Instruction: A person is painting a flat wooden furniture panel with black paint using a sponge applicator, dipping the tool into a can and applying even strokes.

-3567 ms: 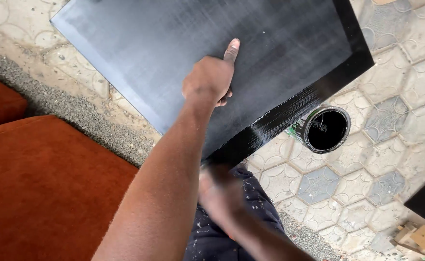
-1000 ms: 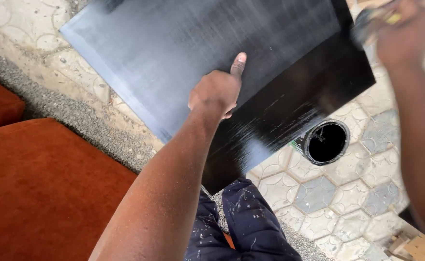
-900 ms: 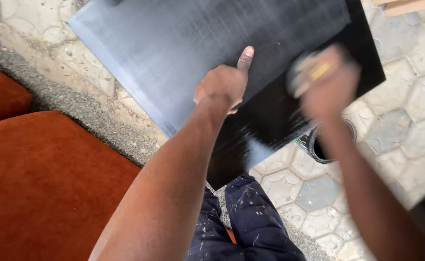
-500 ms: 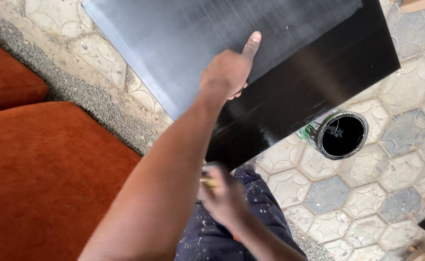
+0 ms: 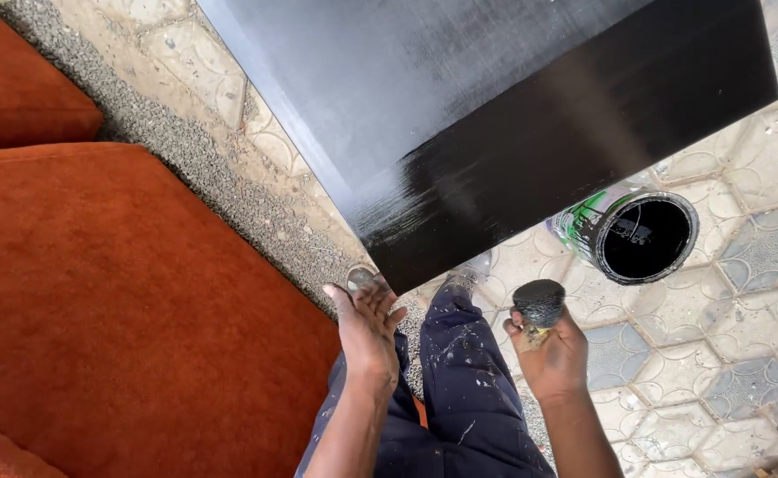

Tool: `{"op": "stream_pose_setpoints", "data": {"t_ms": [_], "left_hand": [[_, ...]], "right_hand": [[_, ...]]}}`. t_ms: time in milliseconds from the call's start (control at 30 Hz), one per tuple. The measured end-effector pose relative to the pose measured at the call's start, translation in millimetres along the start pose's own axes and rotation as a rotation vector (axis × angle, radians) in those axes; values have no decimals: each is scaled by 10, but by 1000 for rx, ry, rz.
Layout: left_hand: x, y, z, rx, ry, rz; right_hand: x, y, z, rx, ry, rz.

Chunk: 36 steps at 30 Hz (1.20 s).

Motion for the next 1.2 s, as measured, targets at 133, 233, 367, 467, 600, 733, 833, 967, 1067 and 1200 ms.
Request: {"op": "stream_pose_setpoints", "data": {"t_ms": [133, 233, 367, 467, 600, 733, 833, 967, 1067, 1200], "left_hand": [[117, 74, 62, -45, -187, -41], [145, 77, 107, -29, -149, -51], [149, 59, 130, 2, -171, -88], [114, 32, 122, 13, -175, -96], [71, -30, 108, -4, -202, -119], [20, -126, 122, -47, -251, -147], [-15, -181, 145, -65, -222, -131], [-132, -202, 260, -79, -220, -86], [-290, -227, 396, -39, -216, -62], [-402, -105, 662, -8, -232, -18]], "right_hand": [[78, 22, -158, -15, 17, -68], [113, 20, -188, -40, 37, -12], [209, 8, -147, -46, 41, -19], [280, 11, -96, -37, 37, -17], [344, -25, -20, -23, 30, -23], [402, -44, 70, -21, 27, -75], [479, -4, 137, 3, 1, -107], [748, 140, 312, 57, -24, -136], [1018, 317, 511, 145, -120, -193], [988, 522, 976, 272, -464, -502]]}}
Point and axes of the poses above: each hand's wrist, its own y-axis towards the middle knuckle, its own x-axis out of the back of the hand, z = x × y, the point moved 3 cm from there along y, towards the middle knuckle, and after that the axes turned 6 degrees about z, right-handed, at the moved point
